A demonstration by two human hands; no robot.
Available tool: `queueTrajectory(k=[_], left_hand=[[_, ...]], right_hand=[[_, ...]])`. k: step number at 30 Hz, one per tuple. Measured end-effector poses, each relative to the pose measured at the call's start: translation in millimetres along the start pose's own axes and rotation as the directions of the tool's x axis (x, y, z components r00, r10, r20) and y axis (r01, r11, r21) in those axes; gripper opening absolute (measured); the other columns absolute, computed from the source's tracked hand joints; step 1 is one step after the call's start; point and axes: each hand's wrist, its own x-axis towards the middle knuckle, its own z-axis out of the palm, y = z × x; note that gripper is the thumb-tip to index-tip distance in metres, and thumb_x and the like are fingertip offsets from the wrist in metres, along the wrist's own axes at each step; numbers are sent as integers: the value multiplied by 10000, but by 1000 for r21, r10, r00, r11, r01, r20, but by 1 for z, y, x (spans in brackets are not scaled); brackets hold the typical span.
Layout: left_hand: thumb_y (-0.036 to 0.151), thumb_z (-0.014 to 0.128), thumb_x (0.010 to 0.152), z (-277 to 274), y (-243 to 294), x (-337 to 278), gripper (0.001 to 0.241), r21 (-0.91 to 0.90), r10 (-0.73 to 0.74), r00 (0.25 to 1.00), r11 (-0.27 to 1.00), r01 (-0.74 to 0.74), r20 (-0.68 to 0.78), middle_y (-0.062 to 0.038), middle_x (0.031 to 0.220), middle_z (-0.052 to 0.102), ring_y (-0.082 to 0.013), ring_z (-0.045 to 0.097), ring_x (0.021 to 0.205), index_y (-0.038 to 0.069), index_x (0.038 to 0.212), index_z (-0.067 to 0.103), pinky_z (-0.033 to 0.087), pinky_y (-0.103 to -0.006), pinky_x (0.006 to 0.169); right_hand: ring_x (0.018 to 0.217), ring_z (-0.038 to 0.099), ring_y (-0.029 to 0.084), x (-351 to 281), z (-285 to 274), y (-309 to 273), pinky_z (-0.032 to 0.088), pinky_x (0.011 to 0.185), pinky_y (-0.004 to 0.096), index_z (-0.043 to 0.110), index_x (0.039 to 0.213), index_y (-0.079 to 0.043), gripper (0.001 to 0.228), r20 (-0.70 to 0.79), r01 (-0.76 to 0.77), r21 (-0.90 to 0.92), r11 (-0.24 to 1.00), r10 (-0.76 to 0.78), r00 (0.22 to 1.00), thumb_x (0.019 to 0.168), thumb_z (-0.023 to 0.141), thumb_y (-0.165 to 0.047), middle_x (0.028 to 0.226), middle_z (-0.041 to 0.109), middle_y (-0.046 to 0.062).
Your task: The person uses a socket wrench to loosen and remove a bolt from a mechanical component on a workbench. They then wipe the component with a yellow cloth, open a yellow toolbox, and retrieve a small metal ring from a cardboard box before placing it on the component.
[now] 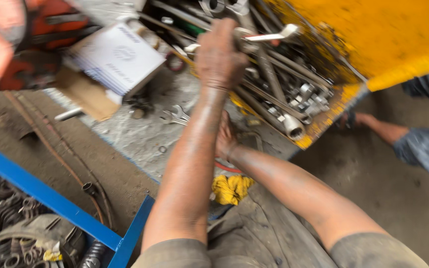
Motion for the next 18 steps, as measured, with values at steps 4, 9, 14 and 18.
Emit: queueTrajectory(k=[4,9,14,18], left_hand=[[131,698,838,1,4,-1,187,-40,-3,1000,999,3,9,-90,945,613,-347,606,853,138,984,580,468,-495,759],[166,678,867,-1,3,4,172,-16,62,997,998,-61,48,-61,897,584,-261,630,814,145,998,568,465,-433,792],[187,721,816,-2,3,-1,254,-27,172,985,985,-171,22,-36,889,589,-246,643,842,150,1023,579,464,-430,813],[172,719,822,-16,9,-1,256,-23,243,966,970,-242,86,-56,944,624,-270,658,882,148,1052,609,461,-436,810]], right_hand=[[1340,436,255,-20,26,6,344,1125,424,425,1463,-55,613,84,66,403,913,-108,991,1003,588,-425,1449,457,149],[1251,557,275,-17,34,-15,455,1094,413,442,1579,-96,594,391,-160,509,846,-62,918,1062,492,-386,1348,595,180],[1201,601,333,-49,-21,-45,485,981,448,585,1269,-15,508,132,108,260,959,-146,980,870,725,-295,1246,644,226],[997,696,386,-80,-59,-54,548,908,478,685,1069,-72,201,344,78,-225,971,5,939,948,649,-228,1044,718,216]])
